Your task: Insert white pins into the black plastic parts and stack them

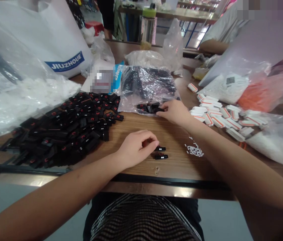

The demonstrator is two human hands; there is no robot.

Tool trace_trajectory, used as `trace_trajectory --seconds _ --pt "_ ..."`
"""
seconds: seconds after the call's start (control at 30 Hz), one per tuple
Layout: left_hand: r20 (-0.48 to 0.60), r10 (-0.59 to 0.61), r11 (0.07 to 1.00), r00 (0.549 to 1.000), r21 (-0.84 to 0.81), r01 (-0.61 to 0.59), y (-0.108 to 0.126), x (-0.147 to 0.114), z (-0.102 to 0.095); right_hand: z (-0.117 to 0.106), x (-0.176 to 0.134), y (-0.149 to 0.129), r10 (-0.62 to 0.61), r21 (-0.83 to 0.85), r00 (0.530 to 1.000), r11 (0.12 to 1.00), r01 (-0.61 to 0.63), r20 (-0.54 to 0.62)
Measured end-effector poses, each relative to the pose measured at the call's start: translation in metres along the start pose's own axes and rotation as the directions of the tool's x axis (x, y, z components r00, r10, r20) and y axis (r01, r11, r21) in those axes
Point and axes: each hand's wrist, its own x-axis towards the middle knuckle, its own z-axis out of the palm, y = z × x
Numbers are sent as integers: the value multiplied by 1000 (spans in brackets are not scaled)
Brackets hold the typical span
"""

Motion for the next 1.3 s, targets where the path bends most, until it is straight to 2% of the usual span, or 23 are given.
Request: trace_trajectory --seconds 0.1,0.2,0.27,0.33,0.4,0.47,0.57,0.63,0.73,0.83,0.97,1.07,1.17,1.3 --pt "-122 -12 999 992 33 16 -5 2 1 -4 -22 2 -140 117 990 983 139 -1" --pt "-211 -44 997 976 52 56 -10 5 2 -3 -50 -2 -299 192 954 939 287 35" --pt "-187 -54 996 981 63 67 -13 7 3 0 -65 -8 -331 162 938 936 312 105" --pt "-137 -48 992 989 111 64 -13 8 4 2 -74 -15 -314 147 936 945 292 157" --pt "-104 -41 984 994 171 58 -13 7 4 1 -80 -18 -305 198 933 943 268 191" --pt "-88 -44 975 995 212 62 -12 6 3 -5 -86 -12 -295 291 939 927 237 176" --pt "-58 -56 963 997 261 69 -9 4 3 -25 -101 20 -174 354 983 924 146 51" --pt "-34 -54 954 998 294 62 -8 3 4 -39 -115 51 -34 277 999 960 34 -5" --pt "-13 -34 944 999 328 36 -6 2 5 -51 -135 97 161 80 985 983 -165 55" --pt "-5 -19 941 1000 338 19 -6 2 6 -47 -151 125 242 58 965 967 -249 102" --pt "-6 -20 943 1000 332 21 -6 2 6 -32 -162 130 282 144 953 944 -296 114" --pt "-8 -22 946 1000 322 23 -6 2 5 -25 -166 127 320 140 944 934 -330 84" --pt "-6 -15 950 1000 313 16 -6 2 5 -25 -170 128 361 79 931 928 -364 46" --pt "-5 -13 950 1000 312 14 -7 2 5 -29 -176 137 314 114 946 940 -321 79"
